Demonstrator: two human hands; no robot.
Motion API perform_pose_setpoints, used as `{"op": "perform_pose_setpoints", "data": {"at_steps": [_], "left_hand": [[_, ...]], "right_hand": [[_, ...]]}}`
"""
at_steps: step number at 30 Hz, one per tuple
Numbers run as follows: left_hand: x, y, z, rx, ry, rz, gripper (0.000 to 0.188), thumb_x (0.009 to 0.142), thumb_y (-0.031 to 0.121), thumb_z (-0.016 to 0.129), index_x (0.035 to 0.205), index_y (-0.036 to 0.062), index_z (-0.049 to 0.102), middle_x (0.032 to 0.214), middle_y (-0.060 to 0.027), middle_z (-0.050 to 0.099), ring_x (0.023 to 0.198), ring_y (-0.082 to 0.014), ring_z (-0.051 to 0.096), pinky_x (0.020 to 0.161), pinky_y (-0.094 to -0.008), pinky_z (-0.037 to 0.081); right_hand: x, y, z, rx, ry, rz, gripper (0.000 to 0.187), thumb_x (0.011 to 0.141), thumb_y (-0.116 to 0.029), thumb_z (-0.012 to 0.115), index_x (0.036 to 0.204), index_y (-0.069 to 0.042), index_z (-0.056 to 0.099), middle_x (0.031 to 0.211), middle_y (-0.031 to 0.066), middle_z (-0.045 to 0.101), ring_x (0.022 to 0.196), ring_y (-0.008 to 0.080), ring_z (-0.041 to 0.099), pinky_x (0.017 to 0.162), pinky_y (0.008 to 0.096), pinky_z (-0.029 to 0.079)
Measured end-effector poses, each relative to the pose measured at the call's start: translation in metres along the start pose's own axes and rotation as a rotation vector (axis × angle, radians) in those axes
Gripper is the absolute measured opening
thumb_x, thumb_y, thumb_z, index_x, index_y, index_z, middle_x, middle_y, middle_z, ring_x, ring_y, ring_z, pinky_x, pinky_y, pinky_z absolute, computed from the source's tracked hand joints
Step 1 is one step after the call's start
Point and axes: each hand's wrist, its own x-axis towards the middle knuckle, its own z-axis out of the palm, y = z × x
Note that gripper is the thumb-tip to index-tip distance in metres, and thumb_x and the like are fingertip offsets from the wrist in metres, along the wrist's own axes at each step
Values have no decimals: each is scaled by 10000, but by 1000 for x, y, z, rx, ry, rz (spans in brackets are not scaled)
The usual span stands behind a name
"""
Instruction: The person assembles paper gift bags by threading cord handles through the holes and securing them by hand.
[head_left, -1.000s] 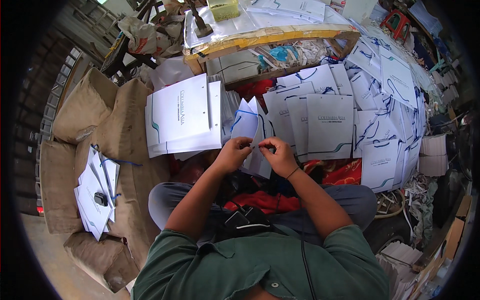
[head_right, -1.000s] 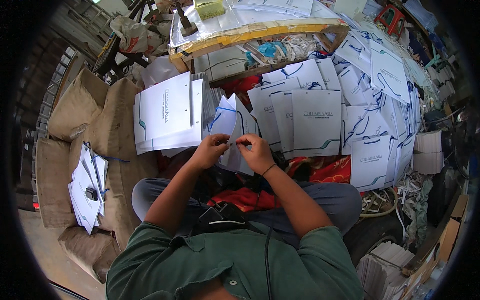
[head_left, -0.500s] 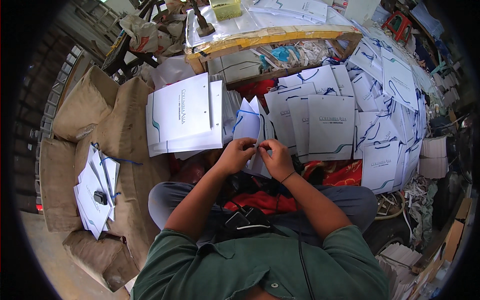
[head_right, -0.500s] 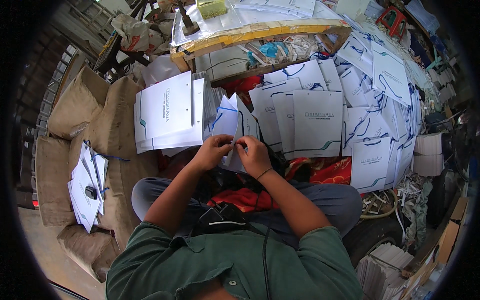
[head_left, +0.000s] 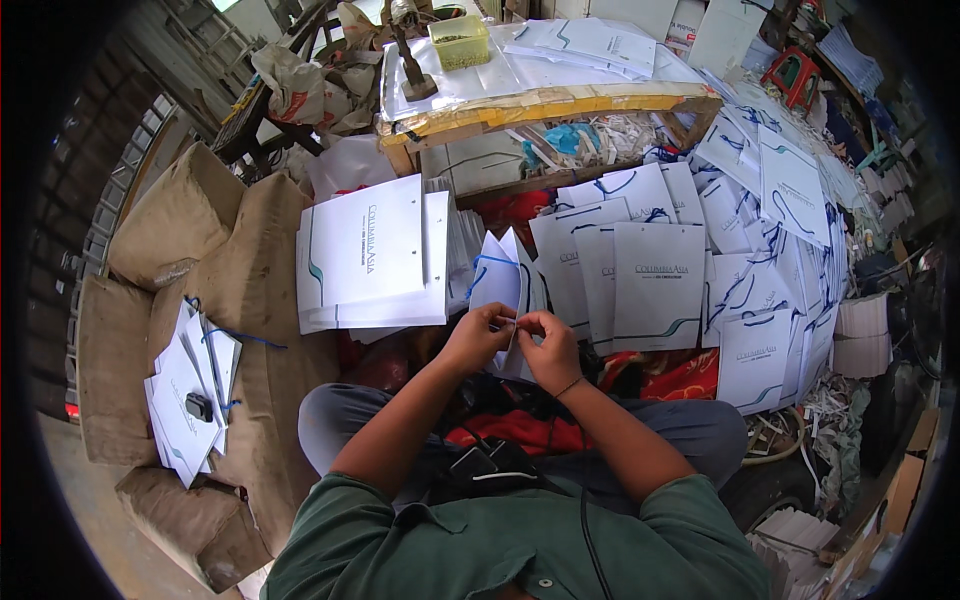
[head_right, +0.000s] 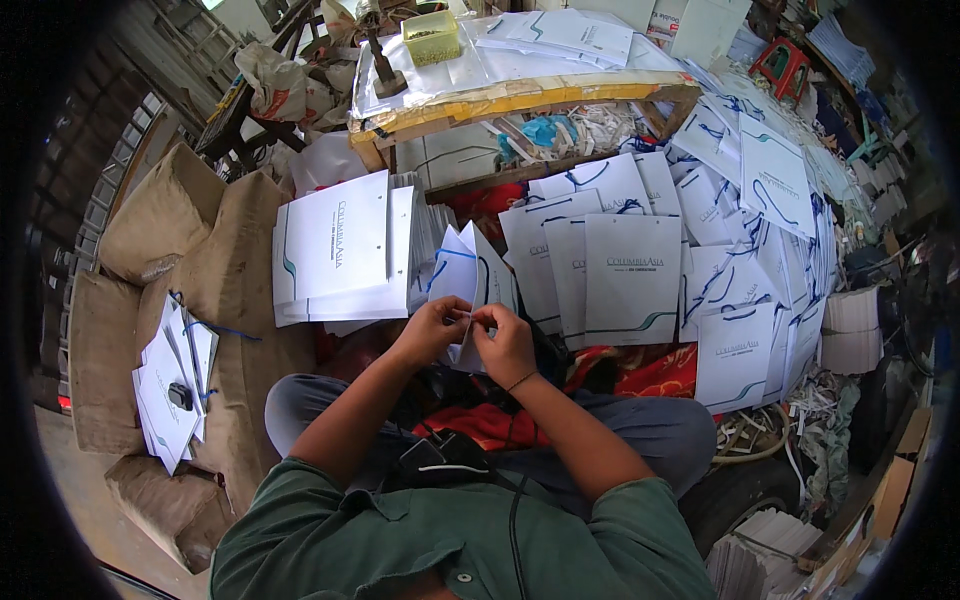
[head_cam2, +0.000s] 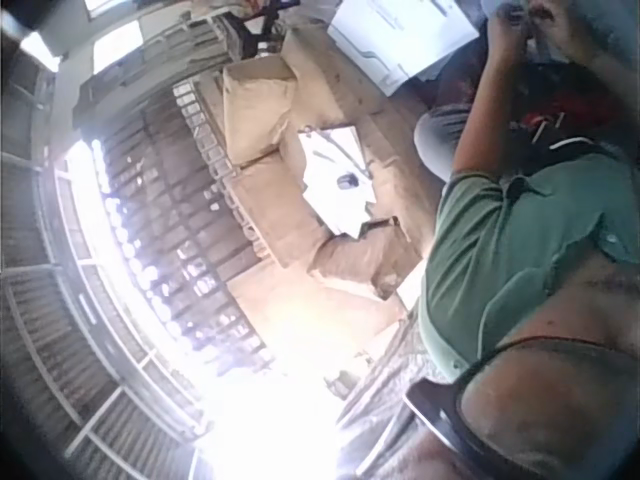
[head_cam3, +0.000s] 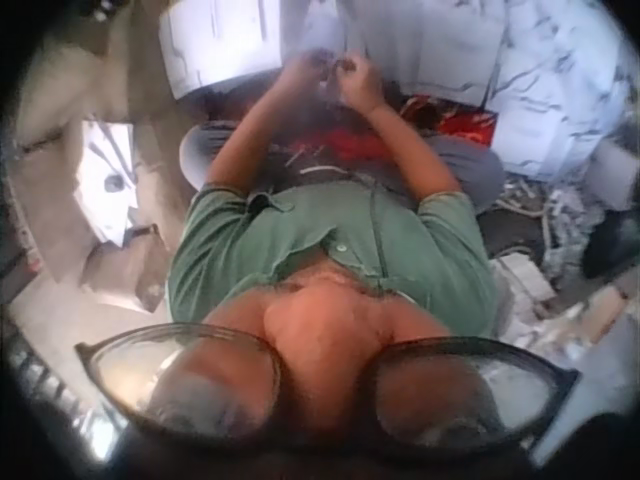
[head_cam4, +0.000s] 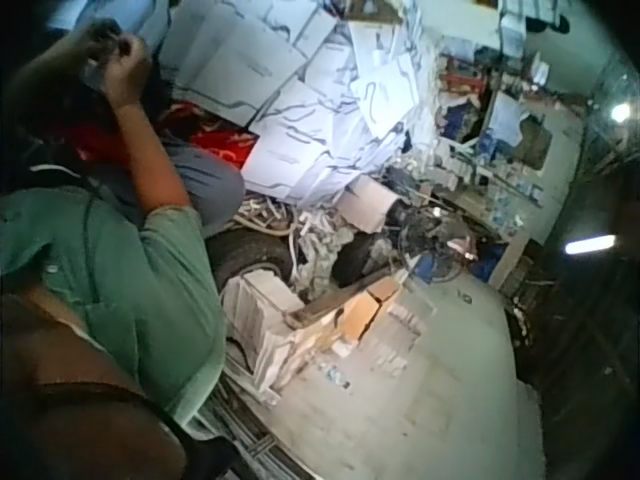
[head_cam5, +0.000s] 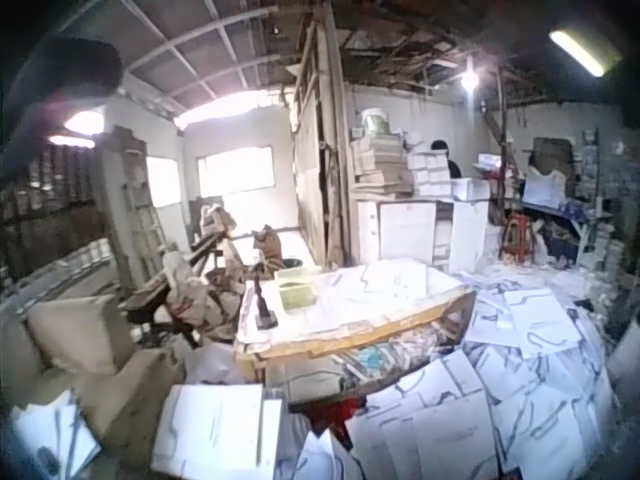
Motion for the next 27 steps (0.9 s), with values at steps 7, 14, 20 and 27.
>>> {"op": "perform_pose_setpoints", "data": {"at_steps": [7,14,20,27], "left_hand": [[1,-7,1,-22,39,54,213,1030,110,707,1188,-32,726,977,-112,791,840,-143,736,778,-316,586],[1,-4,7,-32,34,28,189,1015,90,723,1163,-26,734,949,-97,790,821,-134,731,768,-312,582],[3,-4,6,18,30,-23,192,1032,80,717,1192,-26,723,1028,-72,783,895,-110,704,830,-291,572],[6,5,-2,27,-23,-31,174,1020,80,741,1163,-18,732,1010,-70,760,912,-130,706,844,-303,585]], "right_hand": [[1,-9,-5,-66,-33,-113,269,928,6,766,1177,-17,669,1024,191,785,969,350,804,853,416,617],[0,-7,-6,-97,-38,-114,248,941,4,749,1174,-34,675,1026,197,777,981,391,785,837,449,607],[-1,-7,-9,-159,-55,-209,247,970,-29,687,1215,-57,700,1037,179,764,988,408,750,859,502,595],[8,-1,-16,-206,-105,-357,176,962,-25,682,1125,-58,740,1044,163,759,1003,401,723,895,497,580]]}}
